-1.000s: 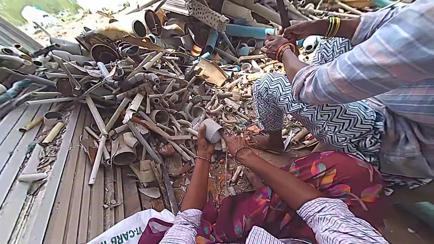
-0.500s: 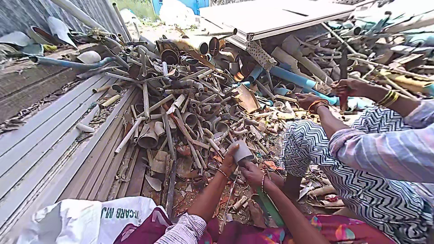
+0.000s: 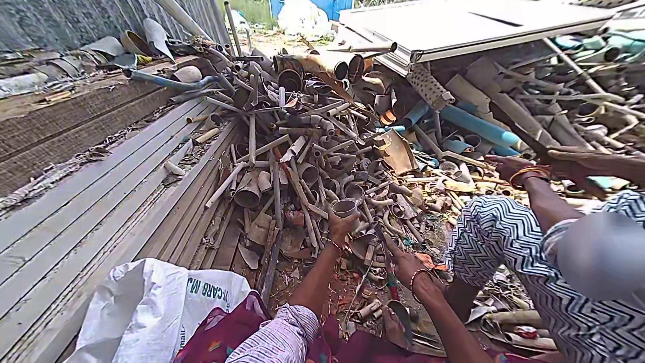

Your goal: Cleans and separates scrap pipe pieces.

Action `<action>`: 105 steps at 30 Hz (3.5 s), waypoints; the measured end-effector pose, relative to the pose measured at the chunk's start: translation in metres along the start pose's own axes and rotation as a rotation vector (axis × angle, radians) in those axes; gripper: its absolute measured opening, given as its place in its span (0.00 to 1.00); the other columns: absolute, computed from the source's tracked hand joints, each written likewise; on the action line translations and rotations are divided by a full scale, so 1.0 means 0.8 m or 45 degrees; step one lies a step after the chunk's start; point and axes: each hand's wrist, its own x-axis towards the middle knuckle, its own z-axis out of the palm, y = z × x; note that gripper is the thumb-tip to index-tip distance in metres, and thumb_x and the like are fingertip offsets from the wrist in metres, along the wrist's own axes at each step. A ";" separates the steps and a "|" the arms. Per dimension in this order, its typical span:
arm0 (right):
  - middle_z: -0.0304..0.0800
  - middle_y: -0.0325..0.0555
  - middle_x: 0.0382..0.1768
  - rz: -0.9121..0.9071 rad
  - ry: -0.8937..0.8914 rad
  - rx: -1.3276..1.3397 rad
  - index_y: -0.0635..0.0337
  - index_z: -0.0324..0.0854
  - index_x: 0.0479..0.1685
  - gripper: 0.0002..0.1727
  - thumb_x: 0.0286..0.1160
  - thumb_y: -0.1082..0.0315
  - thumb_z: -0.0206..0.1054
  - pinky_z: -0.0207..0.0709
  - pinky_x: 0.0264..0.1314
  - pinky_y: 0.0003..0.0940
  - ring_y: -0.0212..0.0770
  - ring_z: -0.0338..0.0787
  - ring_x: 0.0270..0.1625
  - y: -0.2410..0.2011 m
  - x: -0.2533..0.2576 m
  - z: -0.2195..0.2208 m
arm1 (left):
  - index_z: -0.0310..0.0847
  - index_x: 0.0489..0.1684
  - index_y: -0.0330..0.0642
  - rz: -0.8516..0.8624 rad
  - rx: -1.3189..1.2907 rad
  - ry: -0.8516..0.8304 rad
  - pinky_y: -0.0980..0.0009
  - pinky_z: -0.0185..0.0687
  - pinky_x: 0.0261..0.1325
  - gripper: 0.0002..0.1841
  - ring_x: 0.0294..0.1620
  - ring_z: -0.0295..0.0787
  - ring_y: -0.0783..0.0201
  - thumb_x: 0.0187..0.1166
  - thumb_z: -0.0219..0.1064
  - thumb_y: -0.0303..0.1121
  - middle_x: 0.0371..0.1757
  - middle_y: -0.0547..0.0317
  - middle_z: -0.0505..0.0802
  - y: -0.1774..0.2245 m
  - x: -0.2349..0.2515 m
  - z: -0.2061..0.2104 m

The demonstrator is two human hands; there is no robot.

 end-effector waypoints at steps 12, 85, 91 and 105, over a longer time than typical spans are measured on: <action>0.91 0.68 0.34 -0.363 0.862 0.503 0.70 0.49 0.93 0.35 0.85 0.75 0.51 0.82 0.47 0.59 0.64 0.91 0.35 -0.001 0.000 0.029 | 0.56 0.84 0.34 0.026 -0.244 -0.573 0.64 0.86 0.62 0.45 0.57 0.87 0.62 0.61 0.75 0.16 0.64 0.42 0.85 -0.001 -0.013 0.006; 0.73 0.34 0.21 -0.625 -0.262 1.433 0.61 0.56 0.80 0.23 0.88 0.74 0.48 0.69 0.18 0.19 0.25 0.72 0.15 0.023 0.001 0.024 | 0.75 0.58 0.44 -0.458 -0.597 -0.497 0.66 0.91 0.47 0.18 0.42 0.93 0.66 0.96 0.42 0.44 0.40 0.58 0.92 0.019 -0.058 0.040; 0.78 0.70 0.74 0.068 0.057 0.294 0.65 0.67 0.85 0.27 0.85 0.76 0.53 0.69 0.79 0.59 0.64 0.81 0.76 0.003 -0.010 -0.009 | 0.57 0.82 0.37 -0.611 -0.535 -0.457 0.58 0.78 0.68 0.23 0.68 0.80 0.55 0.92 0.49 0.33 0.73 0.43 0.77 0.040 -0.083 0.064; 0.81 0.71 0.72 -0.049 0.037 0.194 0.69 0.73 0.79 0.24 0.84 0.75 0.56 0.67 0.79 0.64 0.67 0.80 0.77 0.006 -0.005 -0.003 | 0.64 0.74 0.38 -0.540 -0.456 -0.534 0.70 0.88 0.53 0.16 0.49 0.90 0.68 0.90 0.53 0.27 0.53 0.55 0.88 0.022 -0.084 0.066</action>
